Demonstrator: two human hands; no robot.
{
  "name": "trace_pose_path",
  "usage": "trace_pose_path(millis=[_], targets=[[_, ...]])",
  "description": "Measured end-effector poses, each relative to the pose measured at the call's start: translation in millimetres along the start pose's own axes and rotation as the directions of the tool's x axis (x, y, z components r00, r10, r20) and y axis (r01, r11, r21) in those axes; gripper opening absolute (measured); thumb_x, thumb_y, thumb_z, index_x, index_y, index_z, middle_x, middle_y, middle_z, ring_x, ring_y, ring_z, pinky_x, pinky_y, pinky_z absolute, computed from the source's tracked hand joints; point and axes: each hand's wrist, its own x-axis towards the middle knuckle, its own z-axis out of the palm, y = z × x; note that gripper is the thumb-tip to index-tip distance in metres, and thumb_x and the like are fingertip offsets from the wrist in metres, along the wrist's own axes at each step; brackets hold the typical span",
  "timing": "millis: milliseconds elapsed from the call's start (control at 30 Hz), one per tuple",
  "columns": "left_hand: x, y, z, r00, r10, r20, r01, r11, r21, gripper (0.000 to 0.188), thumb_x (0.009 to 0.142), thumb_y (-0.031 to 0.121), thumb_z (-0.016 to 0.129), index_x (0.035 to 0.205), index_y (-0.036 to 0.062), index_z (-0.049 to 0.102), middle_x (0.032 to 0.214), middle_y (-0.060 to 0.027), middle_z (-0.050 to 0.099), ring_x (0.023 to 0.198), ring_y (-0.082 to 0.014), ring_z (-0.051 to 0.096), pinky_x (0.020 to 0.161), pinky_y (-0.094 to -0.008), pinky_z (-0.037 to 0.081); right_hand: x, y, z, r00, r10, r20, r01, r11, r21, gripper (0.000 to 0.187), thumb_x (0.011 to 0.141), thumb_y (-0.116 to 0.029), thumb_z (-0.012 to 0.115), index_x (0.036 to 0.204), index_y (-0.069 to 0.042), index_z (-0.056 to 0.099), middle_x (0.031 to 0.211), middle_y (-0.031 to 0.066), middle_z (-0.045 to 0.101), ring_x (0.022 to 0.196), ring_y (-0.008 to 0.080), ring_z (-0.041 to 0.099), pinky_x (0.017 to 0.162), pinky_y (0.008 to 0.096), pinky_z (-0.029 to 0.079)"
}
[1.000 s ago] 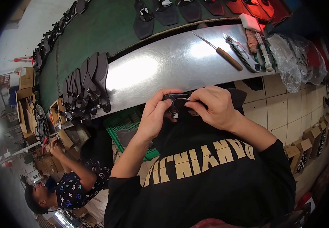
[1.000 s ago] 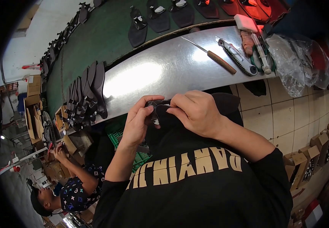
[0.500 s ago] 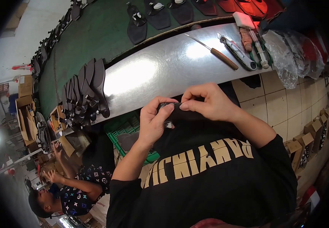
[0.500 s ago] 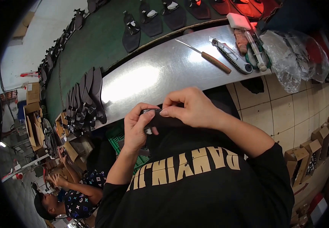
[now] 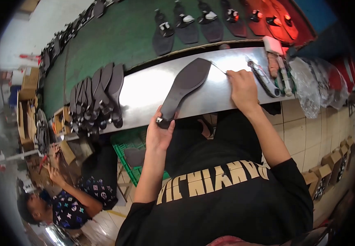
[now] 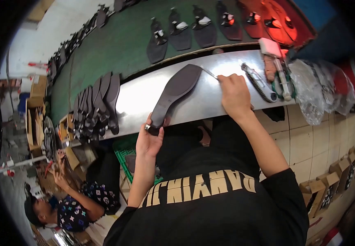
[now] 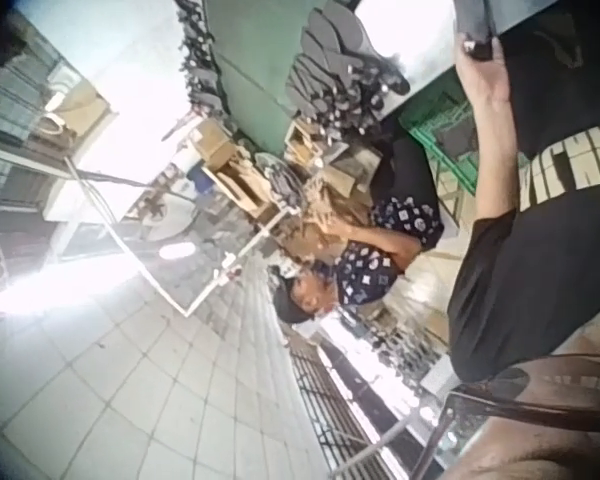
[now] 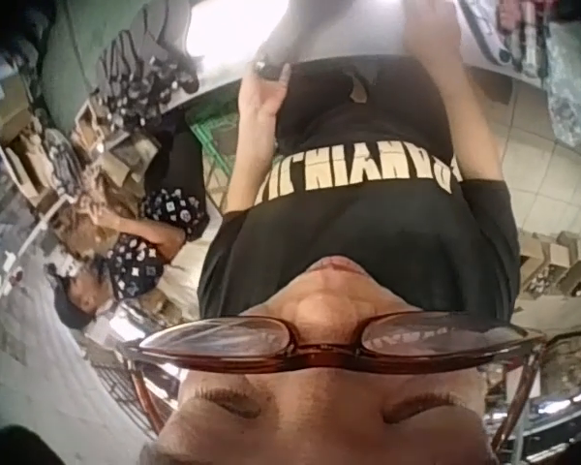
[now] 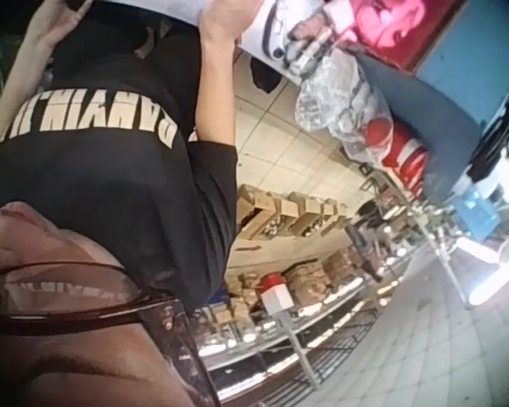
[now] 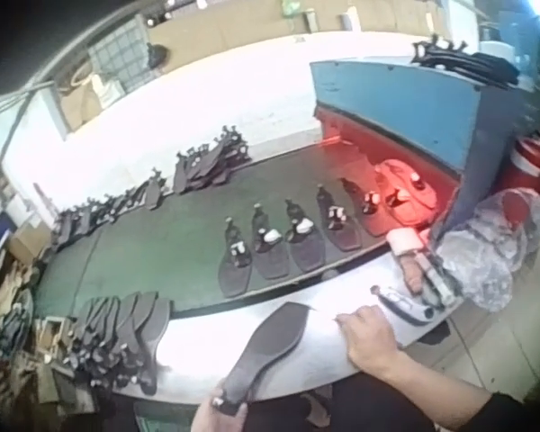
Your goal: Applying adhesive and assembling shoe components in a manufacturing setting.
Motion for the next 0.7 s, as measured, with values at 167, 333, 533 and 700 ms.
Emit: trace_pose_path(millis=[167,333,533,700], targets=[[-6.7,-3.3,32.0,0.983,-0.18,-0.017,0.17,0.951,-0.26,0.031,0.09,0.023,0.062,0.12,0.013,0.058,0.117,-0.006,0.062,0.104,-0.0235,0.064,0.062,-0.0235,0.052,-27.9,-75.1,-33.8,0.912,0.06,0.407,-0.357,0.604,0.712,0.039,0.09,0.0,0.05,0.128,-0.007,0.053,0.076,0.0064,0.06,0.068,0.0124,0.057,0.067,0.0266,0.046],[-5.3,-17.0,45.9,0.967,-0.253,-0.019,0.23,0.908,-0.35,0.025,0.089,0.03,0.064,0.105,0.0102,0.061,0.097,-0.0044,0.067,0.09,-0.019,0.063,0.051,-0.0221,0.046,-46.9,-109.1,-25.2,0.728,-0.165,0.665,-0.593,0.336,0.732,0.073,0.091,0.001,0.047,0.154,-0.017,0.014,0.068,0.0014,0.06,0.052,0.0045,0.046,0.052,0.0187,0.039],[-7.7,-26.7,45.6,0.957,-0.274,0.098,0.291,0.901,-0.322,0.024,0.089,0.029,0.063,0.1,0.0075,0.062,0.091,-0.0052,0.067,0.078,-0.0177,0.062,0.045,-0.0225,0.038,-58.4,-107.7,-14.2,0.728,-0.022,0.685,-0.658,0.257,0.708,0.067,0.09,0.001,0.052,0.15,-0.012,0.024,0.066,0.0037,0.06,0.061,0.0088,0.055,0.064,0.0225,0.043],[-7.3,-32.2,38.8,0.931,-0.312,0.19,0.361,0.86,-0.361,0.02,0.089,0.028,0.063,0.097,0.0094,0.062,0.087,-0.0042,0.067,0.068,-0.0145,0.058,0.041,-0.023,0.034,-65.3,-102.0,-4.9,0.791,-0.077,0.606,-0.541,0.374,0.753,0.051,0.091,0.0,0.052,0.141,-0.005,0.042,0.068,0.0026,0.059,0.061,0.0089,0.055,0.059,0.0223,0.042]])
